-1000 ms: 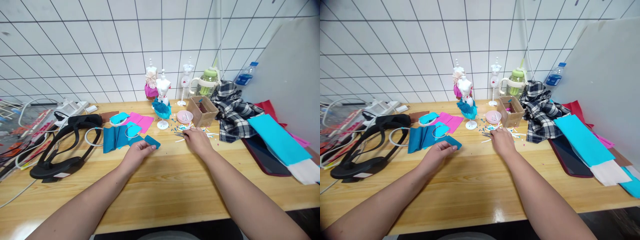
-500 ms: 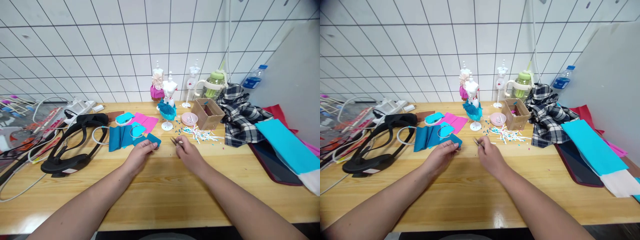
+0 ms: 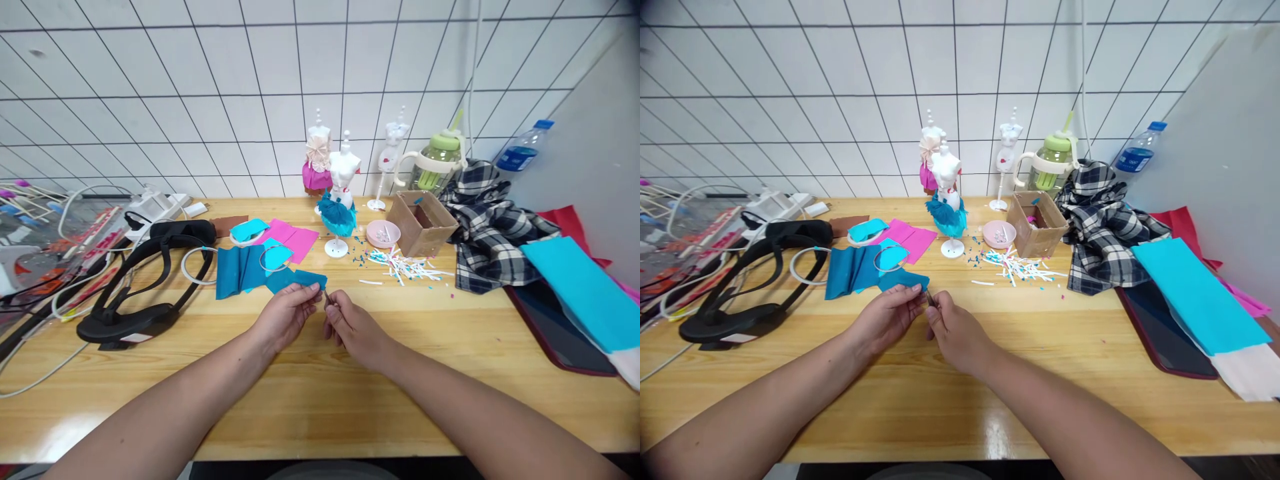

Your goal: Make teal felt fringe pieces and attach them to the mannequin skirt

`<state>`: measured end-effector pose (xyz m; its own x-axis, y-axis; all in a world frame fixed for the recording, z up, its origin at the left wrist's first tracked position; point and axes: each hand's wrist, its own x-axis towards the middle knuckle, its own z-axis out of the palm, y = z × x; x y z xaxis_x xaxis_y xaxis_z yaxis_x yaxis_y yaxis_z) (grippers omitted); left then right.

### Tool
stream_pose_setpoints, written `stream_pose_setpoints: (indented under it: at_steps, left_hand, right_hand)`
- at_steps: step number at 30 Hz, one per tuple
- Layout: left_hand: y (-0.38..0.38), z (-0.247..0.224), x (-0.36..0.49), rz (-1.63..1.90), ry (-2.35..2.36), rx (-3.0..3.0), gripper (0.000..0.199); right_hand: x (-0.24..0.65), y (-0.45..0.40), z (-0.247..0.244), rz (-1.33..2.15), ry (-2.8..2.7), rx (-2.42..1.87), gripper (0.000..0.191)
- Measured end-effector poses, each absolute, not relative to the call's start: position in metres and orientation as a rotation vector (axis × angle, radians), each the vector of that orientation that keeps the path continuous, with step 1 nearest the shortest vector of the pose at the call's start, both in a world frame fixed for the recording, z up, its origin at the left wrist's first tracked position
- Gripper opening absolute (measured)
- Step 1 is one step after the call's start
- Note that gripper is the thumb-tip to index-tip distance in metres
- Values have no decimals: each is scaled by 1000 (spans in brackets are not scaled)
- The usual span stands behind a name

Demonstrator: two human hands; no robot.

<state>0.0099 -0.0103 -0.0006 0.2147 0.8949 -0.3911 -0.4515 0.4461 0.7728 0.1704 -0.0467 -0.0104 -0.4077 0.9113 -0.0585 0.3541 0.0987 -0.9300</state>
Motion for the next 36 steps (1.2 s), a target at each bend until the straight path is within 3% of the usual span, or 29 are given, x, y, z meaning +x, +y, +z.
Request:
stream_pose_setpoints:
  at_steps: [24,36]
  left_hand:
    - [-12,0,13,961,977,686,23]
    - [-1,2,1,848,1098,836,30]
  right_hand:
    - [168,-46,-12,1231,-1819,-1274,18]
    - [184,-43,-7,1191,-1874,-1394,37]
